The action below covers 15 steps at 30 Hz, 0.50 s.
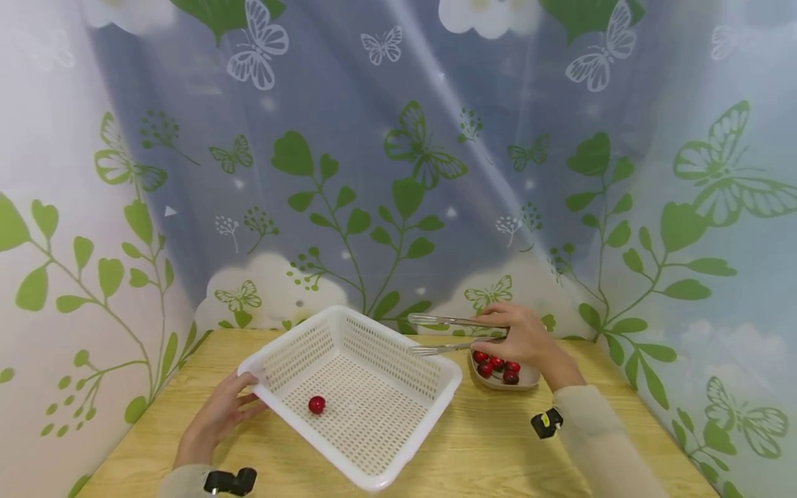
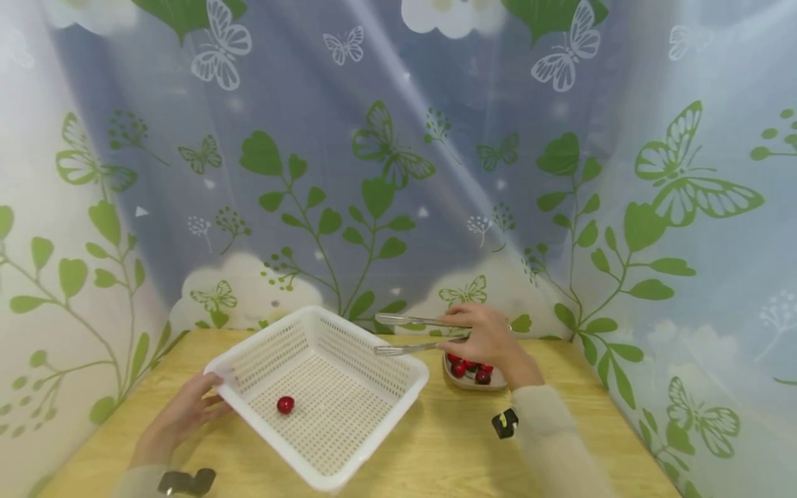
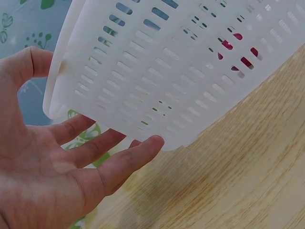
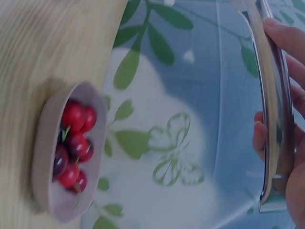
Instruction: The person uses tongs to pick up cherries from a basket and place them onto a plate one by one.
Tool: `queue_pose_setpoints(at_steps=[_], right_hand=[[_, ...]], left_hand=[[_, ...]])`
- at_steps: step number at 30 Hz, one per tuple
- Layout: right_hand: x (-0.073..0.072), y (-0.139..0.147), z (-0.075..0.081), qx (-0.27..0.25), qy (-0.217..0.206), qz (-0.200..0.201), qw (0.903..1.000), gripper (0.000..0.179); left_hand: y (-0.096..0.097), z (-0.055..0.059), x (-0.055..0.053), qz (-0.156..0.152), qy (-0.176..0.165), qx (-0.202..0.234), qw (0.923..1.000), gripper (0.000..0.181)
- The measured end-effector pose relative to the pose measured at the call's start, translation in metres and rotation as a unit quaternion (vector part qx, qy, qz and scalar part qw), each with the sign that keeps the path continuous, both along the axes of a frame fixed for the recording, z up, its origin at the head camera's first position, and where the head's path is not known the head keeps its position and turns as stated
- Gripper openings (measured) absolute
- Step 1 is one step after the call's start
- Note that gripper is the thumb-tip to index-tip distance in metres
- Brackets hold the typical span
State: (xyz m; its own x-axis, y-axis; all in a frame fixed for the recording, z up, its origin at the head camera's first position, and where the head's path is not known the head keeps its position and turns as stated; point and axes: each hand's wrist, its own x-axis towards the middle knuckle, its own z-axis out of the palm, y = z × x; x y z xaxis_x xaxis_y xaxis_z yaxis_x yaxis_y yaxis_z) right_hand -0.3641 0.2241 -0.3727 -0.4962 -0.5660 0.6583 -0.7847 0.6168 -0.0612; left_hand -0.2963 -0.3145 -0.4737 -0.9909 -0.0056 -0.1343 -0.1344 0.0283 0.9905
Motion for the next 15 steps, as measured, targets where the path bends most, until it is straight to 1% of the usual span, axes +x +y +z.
queue_pose_setpoints(at_steps=[6,11,15], right_hand=[[-0.002,-0.032,0.008,-0.007,-0.001,0.025,0.9996,0.041],[-0.002,-0.055,0.008,-0.004,-0.002,0.053,0.9986,0.040],[-0.003,-0.072,0.009,-0.002,-0.012,0.078,0.9969,0.040]], left_hand=[[0.000,0.001,0.001,0.001,0.003,0.000,1.0000,0.058],[0.000,0.001,0.001,-0.002,0.004,0.001,1.0000,0.057],[-0.001,0.000,0.001,-0.007,0.007,-0.006,0.9999,0.057]])
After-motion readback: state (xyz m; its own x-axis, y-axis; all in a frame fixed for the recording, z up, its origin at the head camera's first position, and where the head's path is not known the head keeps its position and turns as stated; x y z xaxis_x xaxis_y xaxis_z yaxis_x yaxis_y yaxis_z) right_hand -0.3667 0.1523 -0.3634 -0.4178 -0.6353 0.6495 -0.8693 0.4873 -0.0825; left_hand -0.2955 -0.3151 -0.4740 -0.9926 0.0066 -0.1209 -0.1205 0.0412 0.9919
